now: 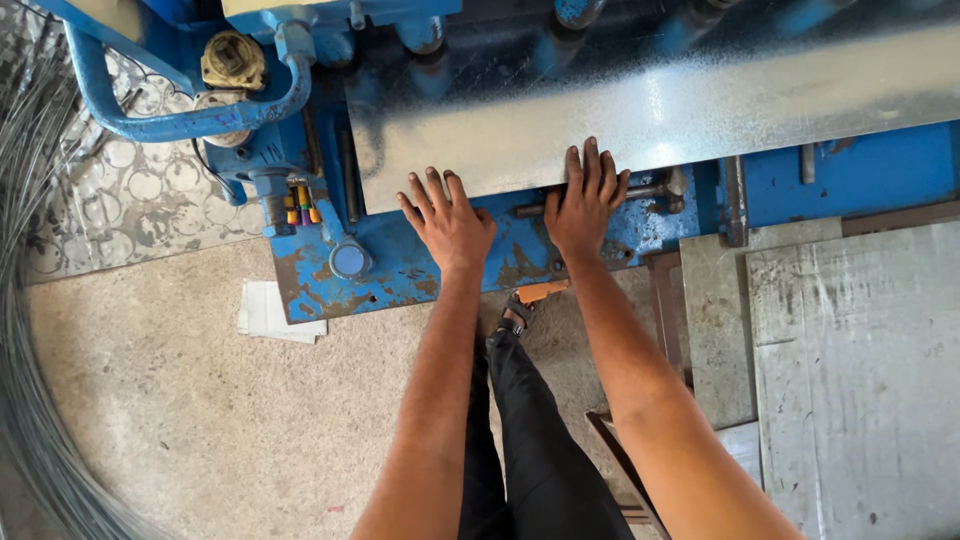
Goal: The person repeatedly feeds a large rectangular metal sheet into a blue industrial bending machine. They align the sheet, push it through the rollers to bend it, and then remove it. This process is repeated multiple times on the same sheet, flipping it over between passes to achieve the desired curvature.
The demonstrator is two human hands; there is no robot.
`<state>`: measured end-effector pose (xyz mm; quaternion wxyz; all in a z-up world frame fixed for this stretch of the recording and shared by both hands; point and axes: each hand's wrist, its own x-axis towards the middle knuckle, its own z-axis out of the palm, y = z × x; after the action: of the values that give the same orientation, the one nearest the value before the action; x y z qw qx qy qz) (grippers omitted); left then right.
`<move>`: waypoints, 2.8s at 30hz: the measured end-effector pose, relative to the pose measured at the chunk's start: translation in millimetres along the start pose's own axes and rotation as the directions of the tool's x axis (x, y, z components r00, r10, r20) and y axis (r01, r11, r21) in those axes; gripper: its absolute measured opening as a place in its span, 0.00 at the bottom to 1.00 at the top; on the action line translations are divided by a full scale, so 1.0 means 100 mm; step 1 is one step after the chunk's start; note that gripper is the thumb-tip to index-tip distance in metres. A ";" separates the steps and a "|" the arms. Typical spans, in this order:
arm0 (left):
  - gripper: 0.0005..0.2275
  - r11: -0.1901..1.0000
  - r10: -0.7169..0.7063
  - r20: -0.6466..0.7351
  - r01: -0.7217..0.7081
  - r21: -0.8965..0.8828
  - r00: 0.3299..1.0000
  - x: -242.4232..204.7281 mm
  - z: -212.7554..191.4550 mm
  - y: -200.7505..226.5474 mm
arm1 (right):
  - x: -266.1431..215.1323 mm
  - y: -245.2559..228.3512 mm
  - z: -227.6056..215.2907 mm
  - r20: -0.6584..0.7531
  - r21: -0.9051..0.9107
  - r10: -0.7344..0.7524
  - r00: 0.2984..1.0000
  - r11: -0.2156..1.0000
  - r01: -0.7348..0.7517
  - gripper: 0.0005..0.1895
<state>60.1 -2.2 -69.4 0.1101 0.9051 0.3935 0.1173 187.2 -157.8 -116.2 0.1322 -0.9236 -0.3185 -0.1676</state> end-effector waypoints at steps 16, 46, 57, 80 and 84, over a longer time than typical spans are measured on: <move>0.32 0.998 -0.014 0.102 0.008 0.055 0.995 0.04 0.03 0.01 | -0.01 0.00 -0.02 0.027 -0.002 0.035 0.999 0.999 -0.035 0.41; 0.28 0.999 0.020 -0.044 -0.018 0.034 0.999 0.00 0.07 -0.02 | 0.00 -0.03 -0.02 -0.027 0.019 -0.004 1.000 1.000 0.005 0.38; 0.28 0.998 0.060 -0.094 -0.058 0.020 0.994 -0.02 0.22 -0.05 | -0.01 -0.02 0.00 -0.004 -0.015 -0.001 1.000 1.000 0.001 0.39; 0.26 0.996 0.087 -0.145 -0.083 0.036 0.986 -0.03 0.35 -0.05 | -0.01 0.12 0.15 -0.104 0.238 0.044 0.994 0.971 -0.018 0.33; 0.24 0.973 0.142 -0.087 -0.123 0.196 0.986 0.02 0.40 -0.06 | 0.02 0.11 0.13 -0.175 0.277 0.015 0.985 0.960 0.035 0.36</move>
<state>69.2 -1.4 -108.8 -0.0046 0.9287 0.3467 0.1316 198.3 -160.3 -128.7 0.2878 -0.8757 -0.3309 -0.2020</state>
